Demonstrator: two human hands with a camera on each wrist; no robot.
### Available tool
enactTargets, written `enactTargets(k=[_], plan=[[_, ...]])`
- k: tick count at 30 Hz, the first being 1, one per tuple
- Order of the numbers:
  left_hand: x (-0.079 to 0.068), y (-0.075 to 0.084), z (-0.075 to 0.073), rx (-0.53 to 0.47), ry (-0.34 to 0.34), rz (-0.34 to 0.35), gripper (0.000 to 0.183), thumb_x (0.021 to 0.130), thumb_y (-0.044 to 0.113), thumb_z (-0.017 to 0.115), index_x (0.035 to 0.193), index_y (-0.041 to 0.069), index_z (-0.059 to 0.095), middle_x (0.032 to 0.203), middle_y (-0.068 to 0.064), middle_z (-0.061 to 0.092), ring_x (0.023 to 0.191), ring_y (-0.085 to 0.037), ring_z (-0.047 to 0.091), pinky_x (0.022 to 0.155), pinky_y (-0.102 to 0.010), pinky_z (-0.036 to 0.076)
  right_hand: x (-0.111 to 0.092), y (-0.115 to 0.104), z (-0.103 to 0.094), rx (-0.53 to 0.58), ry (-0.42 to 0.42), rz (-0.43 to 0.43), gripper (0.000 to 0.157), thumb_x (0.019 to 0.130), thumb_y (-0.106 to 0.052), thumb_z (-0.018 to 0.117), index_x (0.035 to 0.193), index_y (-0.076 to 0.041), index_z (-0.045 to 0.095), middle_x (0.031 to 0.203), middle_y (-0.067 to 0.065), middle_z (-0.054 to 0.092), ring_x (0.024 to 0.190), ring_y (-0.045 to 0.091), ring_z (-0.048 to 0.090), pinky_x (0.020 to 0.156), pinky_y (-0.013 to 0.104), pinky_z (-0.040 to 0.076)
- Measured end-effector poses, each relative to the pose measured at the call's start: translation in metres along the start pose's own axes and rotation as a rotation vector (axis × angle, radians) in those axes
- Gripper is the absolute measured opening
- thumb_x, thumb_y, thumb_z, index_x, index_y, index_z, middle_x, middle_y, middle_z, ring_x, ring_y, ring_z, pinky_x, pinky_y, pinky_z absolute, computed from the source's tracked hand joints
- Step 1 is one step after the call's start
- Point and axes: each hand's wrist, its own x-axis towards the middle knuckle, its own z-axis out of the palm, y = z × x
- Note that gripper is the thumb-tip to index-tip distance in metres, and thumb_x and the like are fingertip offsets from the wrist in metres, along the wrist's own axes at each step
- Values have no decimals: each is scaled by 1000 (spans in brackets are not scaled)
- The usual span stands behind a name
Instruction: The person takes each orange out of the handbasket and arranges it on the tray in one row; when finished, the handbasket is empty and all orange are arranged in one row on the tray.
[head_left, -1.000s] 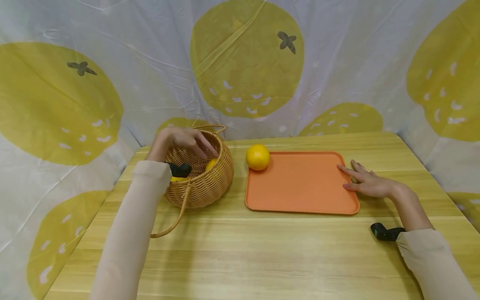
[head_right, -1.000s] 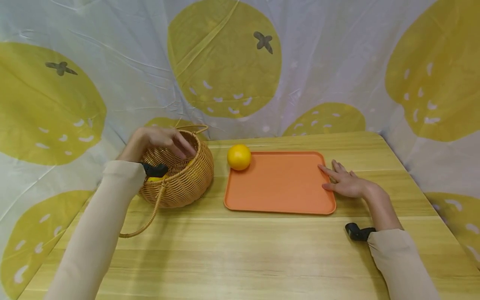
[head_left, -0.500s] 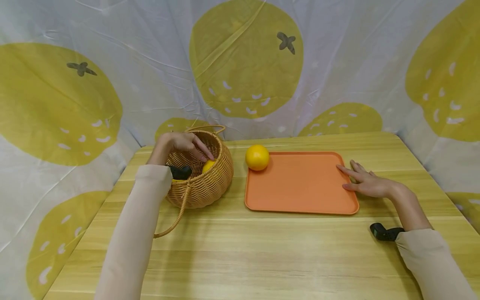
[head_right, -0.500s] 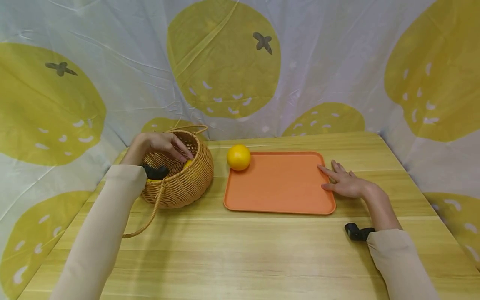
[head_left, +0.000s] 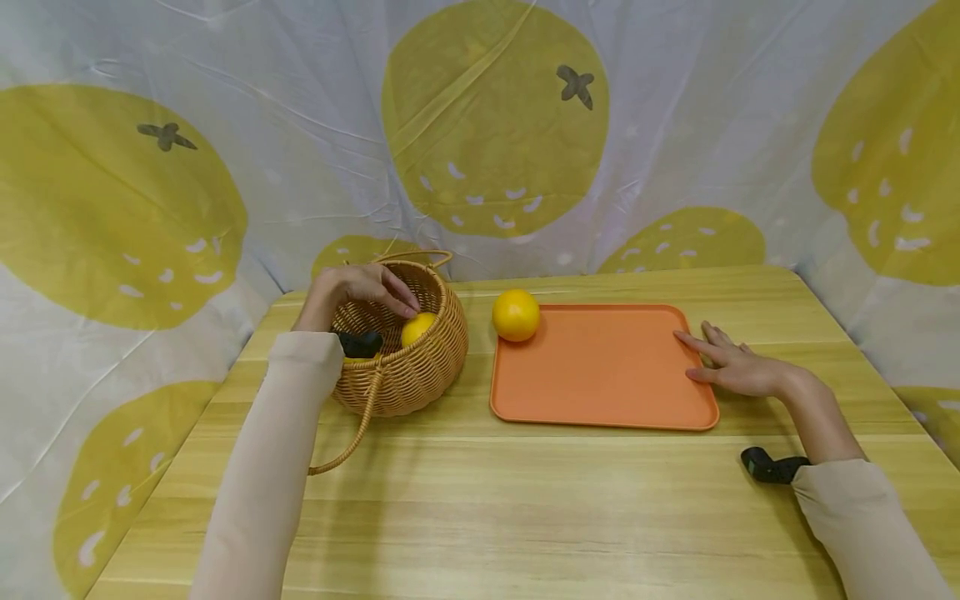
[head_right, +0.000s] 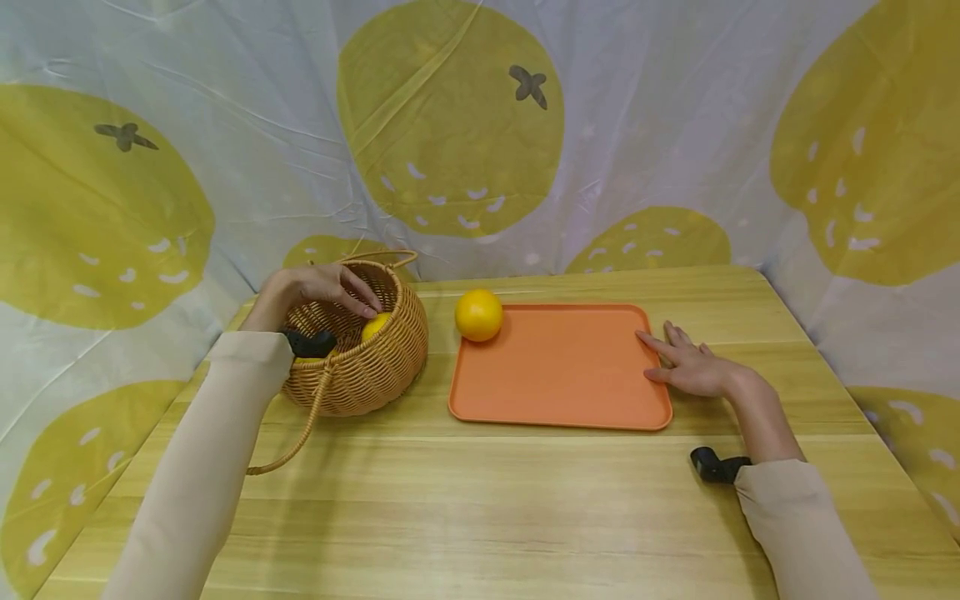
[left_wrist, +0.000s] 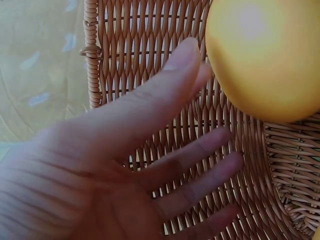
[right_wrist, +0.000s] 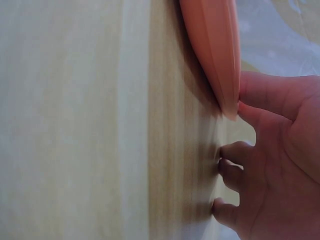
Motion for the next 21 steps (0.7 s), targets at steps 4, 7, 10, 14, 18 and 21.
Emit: enactTargets(k=[4,7,10,14,18,21], plan=[[0,-2,2,52,5,-10,22,95,30,77,101,10,77,108,-1,72,110,-22,51,108,-45,39,0,0,1,23,1,-26,84,105,-43,55,167,-10,10,165,36,-22,151,54,-26,112,79,-16],[0,-2,3,63,-8,-12,21,96,30,76,99,9,74,107,-2,67,106,-21,48,103,-42,39,-2,0,1,35,13,-57,81,106,-39,56,168,-13,11,163,39,-21,150,54,-27,110,80,-17],[2,-3,5,33,-20,8,20,97,25,75,106,7,73,112,-6,67,109,-22,50,106,-42,41,-3,0,2,32,18,-60,79,107,-36,55,168,-14,11,163,40,-21,150,54,-28,110,80,-16],[4,-5,5,-30,-48,66,23,99,15,71,119,3,71,126,-13,66,120,-26,54,109,-45,45,-4,-8,0,31,3,-35,81,106,-37,56,167,-6,11,163,40,-21,150,56,-25,111,80,-15],[4,-8,4,-96,-86,104,31,102,6,63,132,1,68,139,-16,65,133,-31,55,113,-48,47,-6,-16,-1,17,-7,-9,83,106,-36,57,165,1,12,163,40,-19,150,58,-23,112,80,-14],[4,-9,4,-125,-108,106,35,103,5,61,137,1,66,144,-15,63,142,-34,51,115,-50,46,-6,-17,-1,11,-7,-10,82,106,-34,57,164,2,12,163,42,-19,150,59,-23,112,80,-14]])
